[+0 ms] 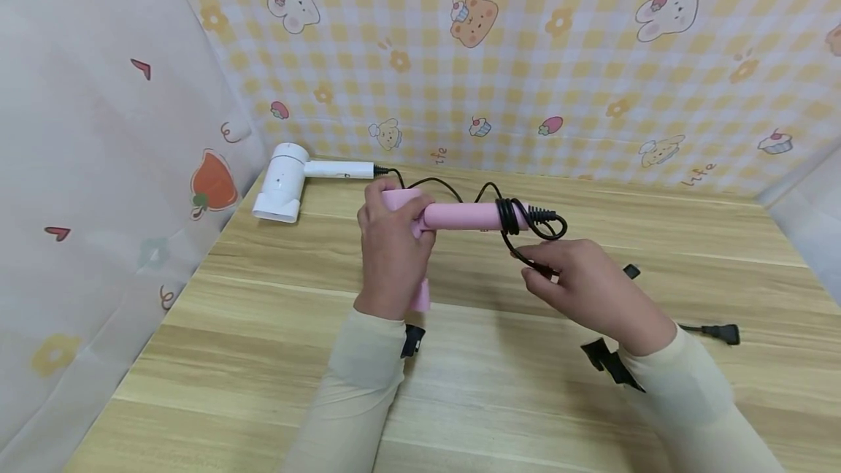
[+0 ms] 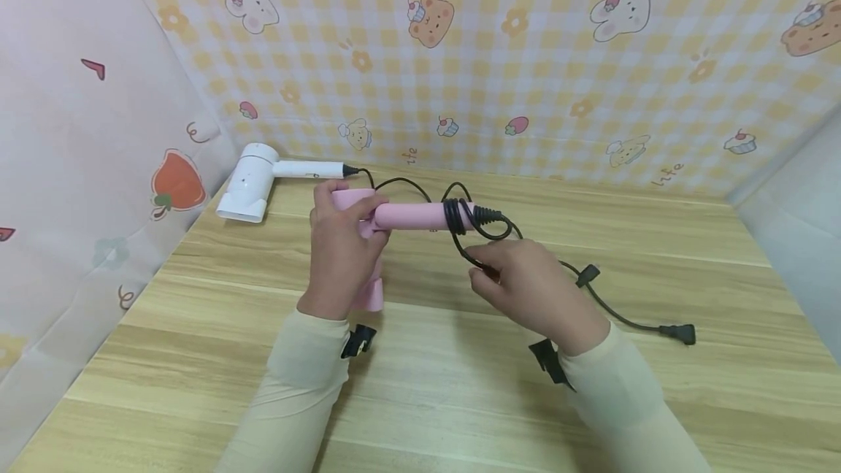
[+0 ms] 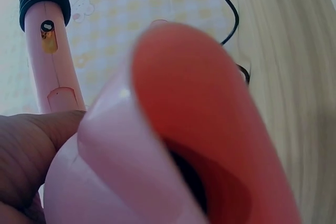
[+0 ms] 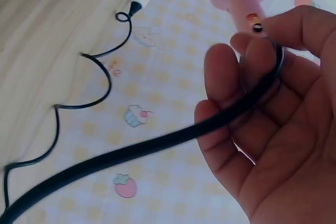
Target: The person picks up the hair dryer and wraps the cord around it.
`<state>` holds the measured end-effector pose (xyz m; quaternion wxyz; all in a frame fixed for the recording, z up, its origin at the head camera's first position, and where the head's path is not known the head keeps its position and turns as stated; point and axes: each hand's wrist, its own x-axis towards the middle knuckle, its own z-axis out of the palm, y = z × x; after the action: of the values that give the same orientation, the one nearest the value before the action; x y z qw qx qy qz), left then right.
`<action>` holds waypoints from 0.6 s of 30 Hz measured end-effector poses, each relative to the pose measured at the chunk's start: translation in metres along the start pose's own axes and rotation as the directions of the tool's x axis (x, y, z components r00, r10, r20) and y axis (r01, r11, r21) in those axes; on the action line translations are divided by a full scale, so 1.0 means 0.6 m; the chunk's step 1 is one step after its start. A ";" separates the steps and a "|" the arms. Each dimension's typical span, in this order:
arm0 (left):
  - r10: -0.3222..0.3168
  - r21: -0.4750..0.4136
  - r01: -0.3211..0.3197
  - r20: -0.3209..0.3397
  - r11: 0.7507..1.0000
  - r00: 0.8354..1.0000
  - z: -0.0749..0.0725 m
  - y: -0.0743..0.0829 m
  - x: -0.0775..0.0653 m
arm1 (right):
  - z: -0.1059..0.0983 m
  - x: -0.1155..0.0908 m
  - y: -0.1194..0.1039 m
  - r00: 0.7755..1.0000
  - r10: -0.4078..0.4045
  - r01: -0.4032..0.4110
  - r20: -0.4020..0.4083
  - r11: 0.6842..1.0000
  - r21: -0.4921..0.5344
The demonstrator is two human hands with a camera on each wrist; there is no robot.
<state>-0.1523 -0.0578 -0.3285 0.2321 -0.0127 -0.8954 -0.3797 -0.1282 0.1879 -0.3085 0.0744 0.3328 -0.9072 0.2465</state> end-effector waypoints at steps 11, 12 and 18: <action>0.022 0.030 -0.021 -0.035 0.999 0.999 0.004 -0.003 0.000 | -0.014 0.006 -0.022 0.978 -0.106 0.090 -0.179 0.992 -0.092; 0.022 0.032 -0.021 -0.035 0.999 0.999 0.004 -0.003 0.000 | -0.016 0.007 -0.022 0.974 -0.116 0.099 -0.195 0.991 -0.094; 0.017 0.037 -0.016 -0.025 0.999 1.000 0.006 -0.001 -0.001 | -0.029 0.019 -0.025 0.955 -0.150 0.127 -0.258 0.986 -0.105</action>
<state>-0.1529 -0.0556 -0.3312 0.2469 -0.0108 -0.8991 -0.3613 -0.1275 0.1803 -0.2839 0.2264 0.3560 -0.8735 0.2431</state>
